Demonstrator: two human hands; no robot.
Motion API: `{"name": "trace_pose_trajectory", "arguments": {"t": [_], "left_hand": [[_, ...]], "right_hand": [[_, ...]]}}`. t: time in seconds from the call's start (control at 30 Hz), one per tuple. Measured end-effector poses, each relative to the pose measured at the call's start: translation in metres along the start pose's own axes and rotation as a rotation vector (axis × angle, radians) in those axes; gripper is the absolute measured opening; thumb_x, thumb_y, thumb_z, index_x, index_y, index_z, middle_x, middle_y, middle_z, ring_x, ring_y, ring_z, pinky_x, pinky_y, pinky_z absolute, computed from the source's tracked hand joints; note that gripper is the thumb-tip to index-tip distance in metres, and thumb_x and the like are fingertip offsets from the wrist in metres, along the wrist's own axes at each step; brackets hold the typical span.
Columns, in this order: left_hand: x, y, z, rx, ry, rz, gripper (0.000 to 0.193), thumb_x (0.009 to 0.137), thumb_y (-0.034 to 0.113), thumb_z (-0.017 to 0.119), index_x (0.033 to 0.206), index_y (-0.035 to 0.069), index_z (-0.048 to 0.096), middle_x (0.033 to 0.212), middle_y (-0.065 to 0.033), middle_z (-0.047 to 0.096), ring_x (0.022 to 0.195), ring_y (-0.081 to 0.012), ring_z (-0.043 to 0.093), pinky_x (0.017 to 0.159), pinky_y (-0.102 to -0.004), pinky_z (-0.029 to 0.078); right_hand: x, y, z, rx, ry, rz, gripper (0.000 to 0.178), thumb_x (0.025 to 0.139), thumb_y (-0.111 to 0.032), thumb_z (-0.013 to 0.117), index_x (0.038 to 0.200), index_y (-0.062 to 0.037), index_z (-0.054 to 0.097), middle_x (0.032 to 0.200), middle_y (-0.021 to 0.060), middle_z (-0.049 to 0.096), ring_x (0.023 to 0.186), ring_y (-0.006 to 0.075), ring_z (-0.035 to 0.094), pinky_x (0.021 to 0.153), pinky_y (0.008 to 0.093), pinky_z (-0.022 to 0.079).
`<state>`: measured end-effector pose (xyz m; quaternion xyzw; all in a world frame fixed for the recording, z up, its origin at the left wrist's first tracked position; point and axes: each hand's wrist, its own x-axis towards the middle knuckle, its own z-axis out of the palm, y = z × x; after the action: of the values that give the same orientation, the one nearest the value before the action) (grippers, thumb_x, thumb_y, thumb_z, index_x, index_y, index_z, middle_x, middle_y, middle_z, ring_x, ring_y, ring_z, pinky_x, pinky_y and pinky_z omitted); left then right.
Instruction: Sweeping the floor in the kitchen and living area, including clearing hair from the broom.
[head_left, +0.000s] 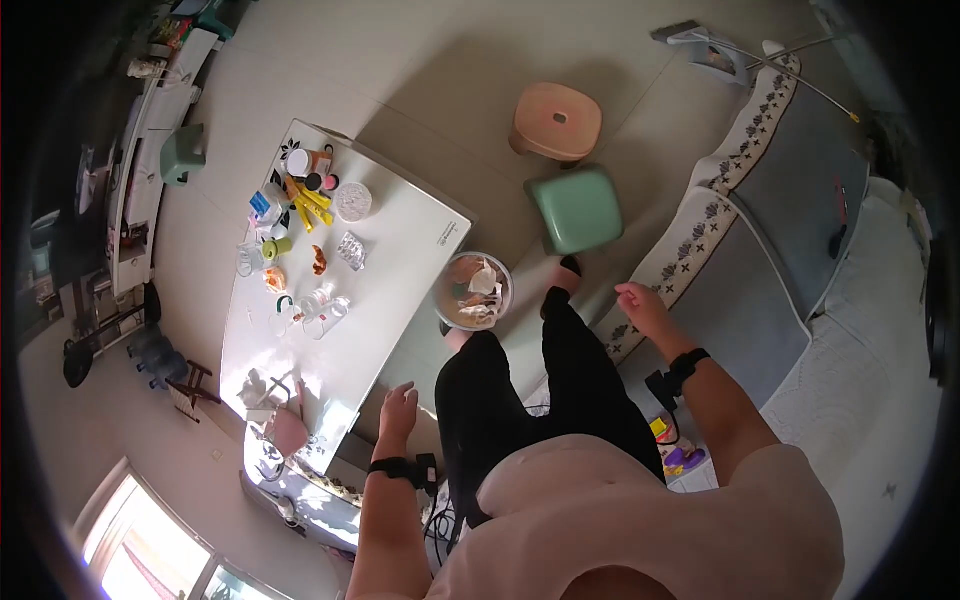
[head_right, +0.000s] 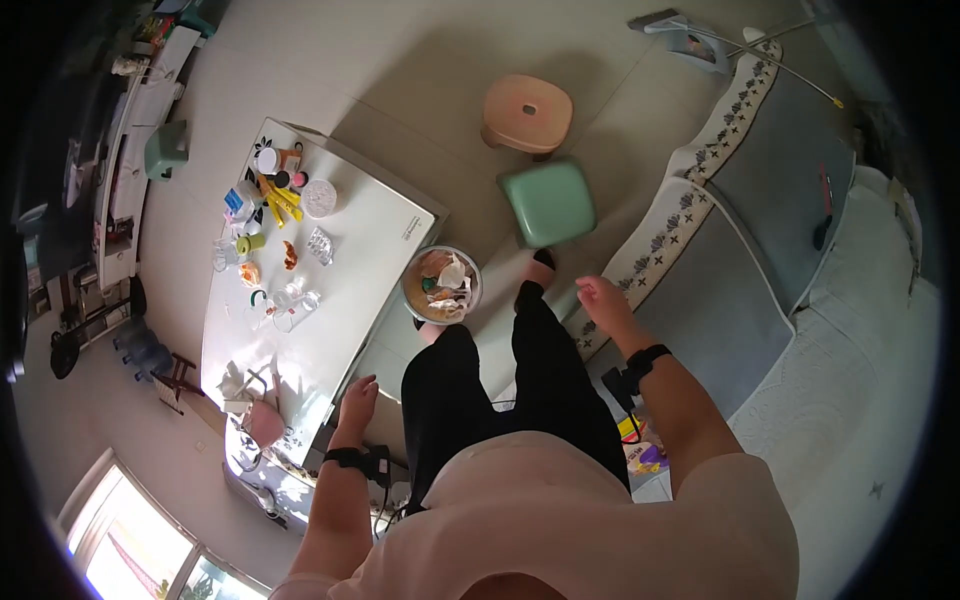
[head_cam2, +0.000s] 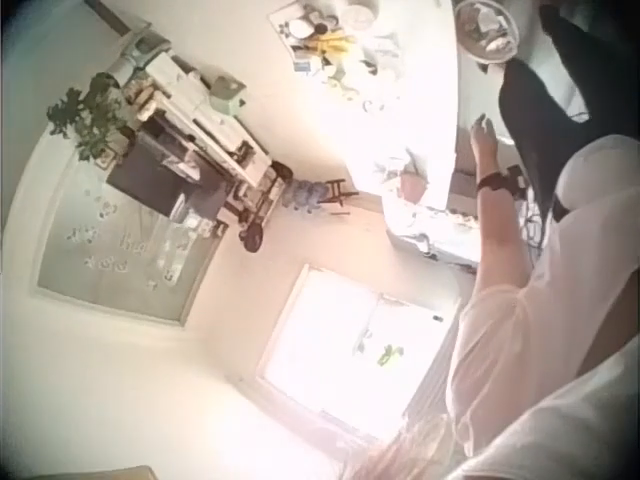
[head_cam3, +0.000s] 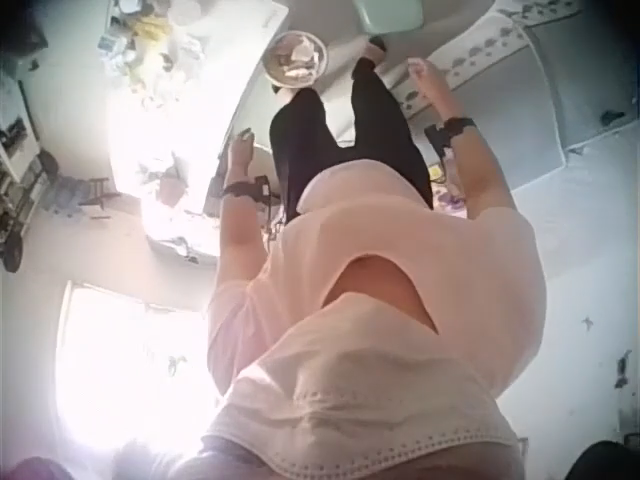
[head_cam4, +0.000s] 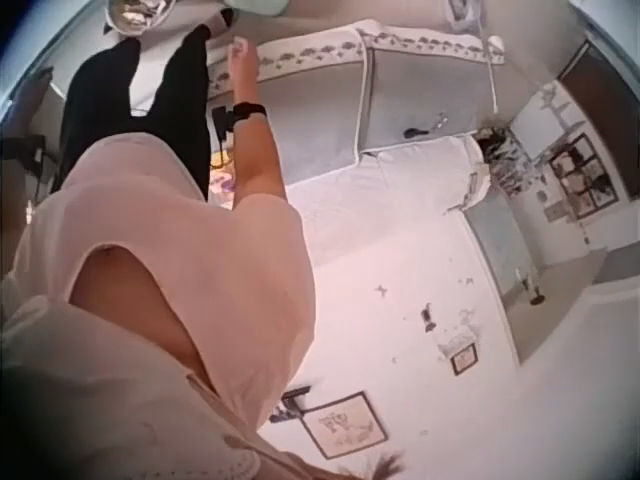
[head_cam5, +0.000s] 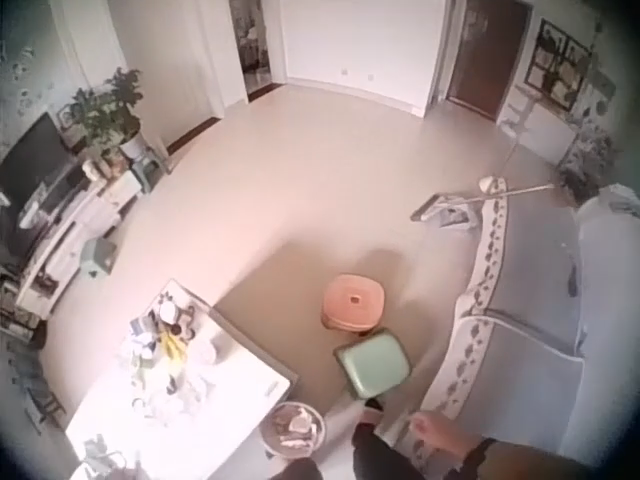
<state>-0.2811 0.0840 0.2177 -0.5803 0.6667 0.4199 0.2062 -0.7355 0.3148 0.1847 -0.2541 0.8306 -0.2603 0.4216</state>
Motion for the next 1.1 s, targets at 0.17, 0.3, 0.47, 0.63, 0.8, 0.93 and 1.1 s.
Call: {"name": "trace_pose_trajectory", "arguments": {"t": [0.17,0.3,0.47,0.63,0.8,0.93,1.1], "left_hand": [[0.071,0.049,0.074,-0.113,-0.008,-0.057,0.028,0.085,0.023,0.051,0.109,0.01,0.06,0.108,-0.0175,0.056,0.098,-0.0277,0.057,0.084,-0.0353,0.044],[0.132,0.067,0.102,-0.061,0.043,0.169,0.023,0.087,0.018,0.05,0.107,0.01,0.057,0.111,-0.0128,0.054,0.104,-0.0305,0.051,0.087,-0.038,0.042],[0.193,0.071,0.111,-0.037,0.013,0.211,0.02,0.087,0.014,0.051,0.103,0.008,0.059,0.101,-0.0116,0.059,0.095,-0.0311,0.055,0.081,-0.0383,0.045],[0.216,0.126,0.084,0.058,0.199,0.686,0.021,0.081,0.004,0.054,0.1,0.009,0.06,0.094,-0.0077,0.06,0.087,-0.0263,0.057,0.076,-0.036,0.046],[0.264,0.194,0.065,0.142,0.253,0.929,0.024,0.076,0.001,0.056,0.098,0.008,0.061,0.097,-0.0069,0.06,0.088,-0.0253,0.057,0.077,-0.036,0.047],[0.314,0.267,0.084,0.164,0.246,0.884,0.026,0.079,0.004,0.054,0.105,0.008,0.057,0.111,-0.0081,0.055,0.103,-0.0268,0.052,0.085,-0.0369,0.045],[0.398,0.34,0.11,0.428,0.273,0.922,0.036,0.084,0.009,0.05,0.12,0.009,0.046,0.127,-0.0099,0.044,0.117,-0.0296,0.041,0.093,-0.0424,0.039]], "right_hand": [[0.074,-0.013,0.096,-0.131,-0.226,-0.258,0.015,0.078,-0.008,0.056,0.091,-0.0032,0.061,0.092,0.0127,0.061,0.082,0.0285,0.06,0.074,0.0373,0.048],[0.125,0.007,0.209,-0.484,-0.473,-0.494,0.015,0.08,-0.012,0.055,0.091,-0.0057,0.062,0.113,0.0089,0.053,0.098,0.0263,0.053,0.078,0.038,0.047],[0.173,0.043,0.306,-0.343,-0.482,-0.304,0.021,0.087,-0.017,0.044,0.096,-0.0059,0.06,0.117,0.0109,0.05,0.101,0.0274,0.052,0.077,0.0371,0.046],[0.185,0.03,0.281,0.031,-0.299,-0.534,0.014,0.084,-0.007,0.049,0.097,-0.0034,0.055,0.095,0.0123,0.055,0.084,0.0307,0.056,0.076,0.0369,0.046],[0.249,0.026,0.168,0.275,0.26,-0.278,0.023,0.074,-0.008,0.069,0.087,-0.0021,0.051,0.089,0.0096,0.054,0.079,0.0196,0.058,0.073,0.0288,0.049],[0.363,0.073,0.085,0.0,0.62,-0.364,0.024,0.071,-0.003,0.065,0.09,-0.0041,0.05,0.091,0.0128,0.053,0.082,0.0276,0.054,0.073,0.0347,0.045],[0.454,0.091,0.056,-0.519,0.558,-0.255,0.03,0.079,-0.005,0.055,0.108,-0.0038,0.05,0.101,0.018,0.051,0.09,0.0365,0.052,0.079,0.0425,0.045]]}}
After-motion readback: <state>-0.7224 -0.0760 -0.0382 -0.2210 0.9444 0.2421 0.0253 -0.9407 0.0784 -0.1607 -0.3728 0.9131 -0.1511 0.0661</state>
